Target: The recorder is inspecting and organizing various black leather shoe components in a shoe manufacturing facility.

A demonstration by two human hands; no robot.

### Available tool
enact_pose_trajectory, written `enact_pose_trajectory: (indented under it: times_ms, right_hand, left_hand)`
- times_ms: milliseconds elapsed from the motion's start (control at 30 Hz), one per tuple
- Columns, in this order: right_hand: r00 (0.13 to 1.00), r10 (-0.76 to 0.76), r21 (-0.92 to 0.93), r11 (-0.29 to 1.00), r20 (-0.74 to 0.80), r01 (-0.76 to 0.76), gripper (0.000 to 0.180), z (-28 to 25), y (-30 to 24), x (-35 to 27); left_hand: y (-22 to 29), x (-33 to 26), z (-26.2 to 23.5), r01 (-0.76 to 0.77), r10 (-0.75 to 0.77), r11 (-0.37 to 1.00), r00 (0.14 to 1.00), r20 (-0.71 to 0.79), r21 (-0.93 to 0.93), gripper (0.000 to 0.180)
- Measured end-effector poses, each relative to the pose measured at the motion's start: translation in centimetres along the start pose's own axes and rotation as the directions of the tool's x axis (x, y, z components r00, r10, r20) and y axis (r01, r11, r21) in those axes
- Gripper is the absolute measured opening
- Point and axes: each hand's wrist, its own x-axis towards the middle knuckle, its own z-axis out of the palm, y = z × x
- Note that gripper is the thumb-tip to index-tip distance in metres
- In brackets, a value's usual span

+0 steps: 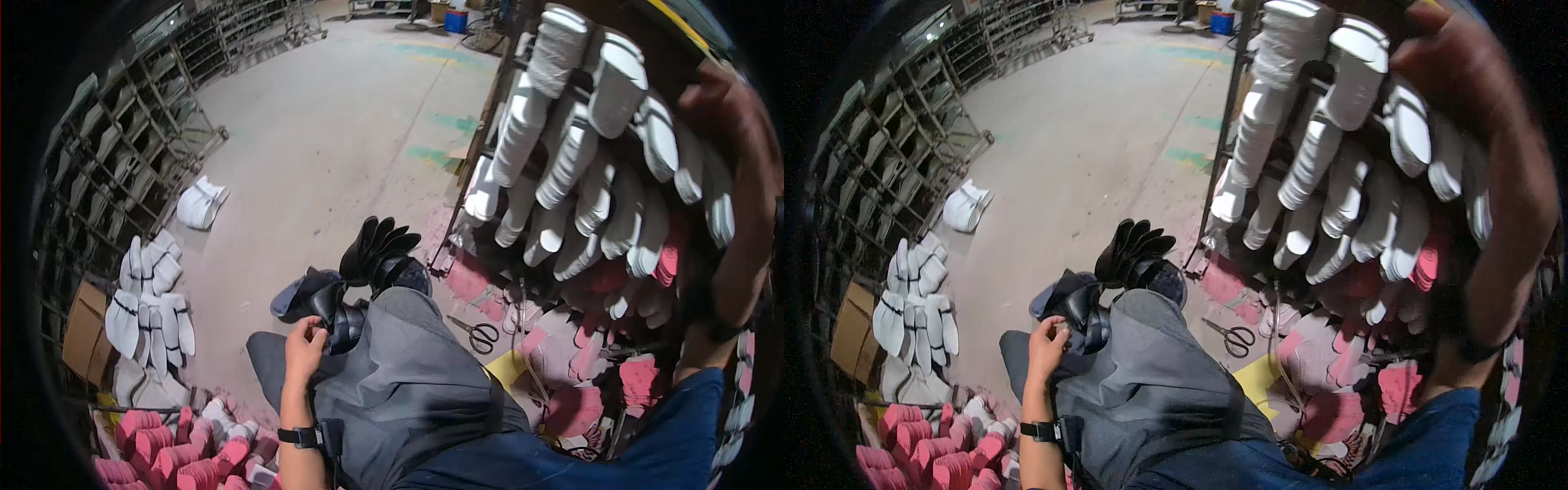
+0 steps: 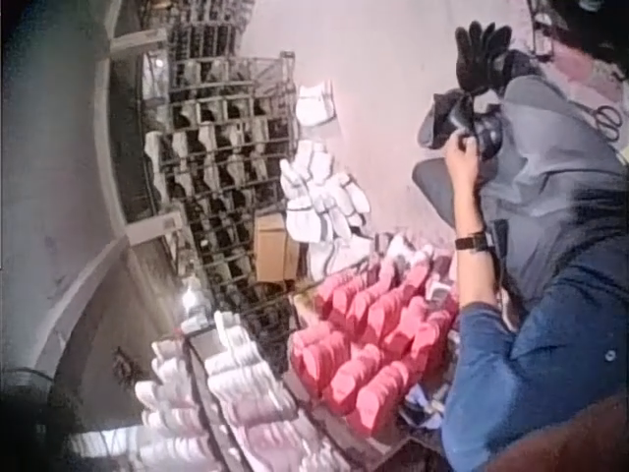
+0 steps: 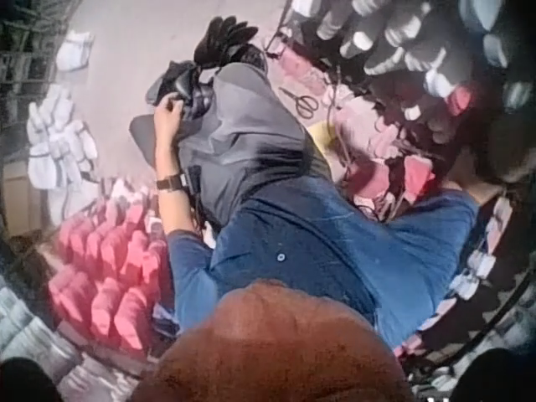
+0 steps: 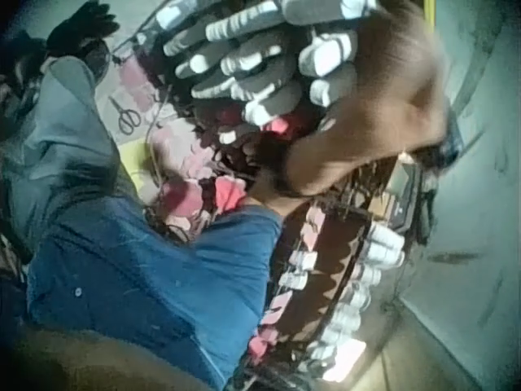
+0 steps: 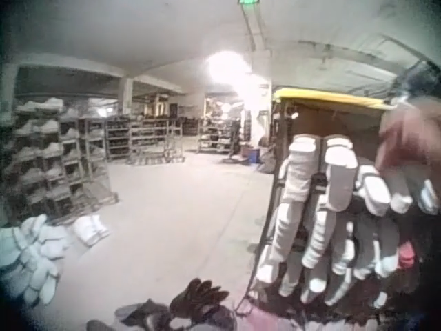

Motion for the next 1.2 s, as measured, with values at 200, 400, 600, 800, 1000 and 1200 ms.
enact_pose_trajectory:
  times_ms: [200, 400, 600, 800, 1000, 1200]
  right_hand:
    - [0.690, 0.325, 0.252, 0.763, 0.646, -0.596, 0.025, 22.3, -0.6, -11.6]
    - [-0.173, 0.520, -0.009, -0.302, 0.836, -0.953, 0.025, 41.9, 5.0, -24.4]
    - [-0.334, 0.331, -0.039, -0.656, 0.882, -0.754, 0.040, 53.7, 5.4, -32.6]
    - [-0.300, 0.381, 0.048, -0.683, 0.874, -0.729, 0.059, 62.0, 7.3, -35.3]
    - [-0.429, 0.376, 0.020, -0.771, 0.821, -0.637, 0.048, 66.5, 6.7, -36.6]
    - [-0.436, 0.446, 0.134, -0.803, 0.782, -0.581, 0.036, 68.0, 7.1, -36.3]
  left_hand:
    - [0.1, 4.1, -2.3, -0.055, 0.052, 0.998, 0.994, 0.092, 0.035, 0.024]
    - [-2.5, 14.6, -1.4, 0.194, -0.167, 0.973, 0.966, 0.200, -0.123, 0.028]
    - [-11.0, 23.6, 5.3, 0.476, -0.409, 0.822, 0.876, 0.256, -0.313, 0.052]
    - [-19.1, 30.0, 12.6, 0.471, -0.450, 0.832, 0.882, 0.141, -0.293, 0.078]
    - [-21.1, 33.6, 14.7, 0.424, -0.350, 0.835, 0.901, 0.255, -0.351, 0.088]
    - [-19.3, 33.2, 15.7, 0.368, -0.300, 0.919, 0.885, 0.355, -0.140, 0.060]
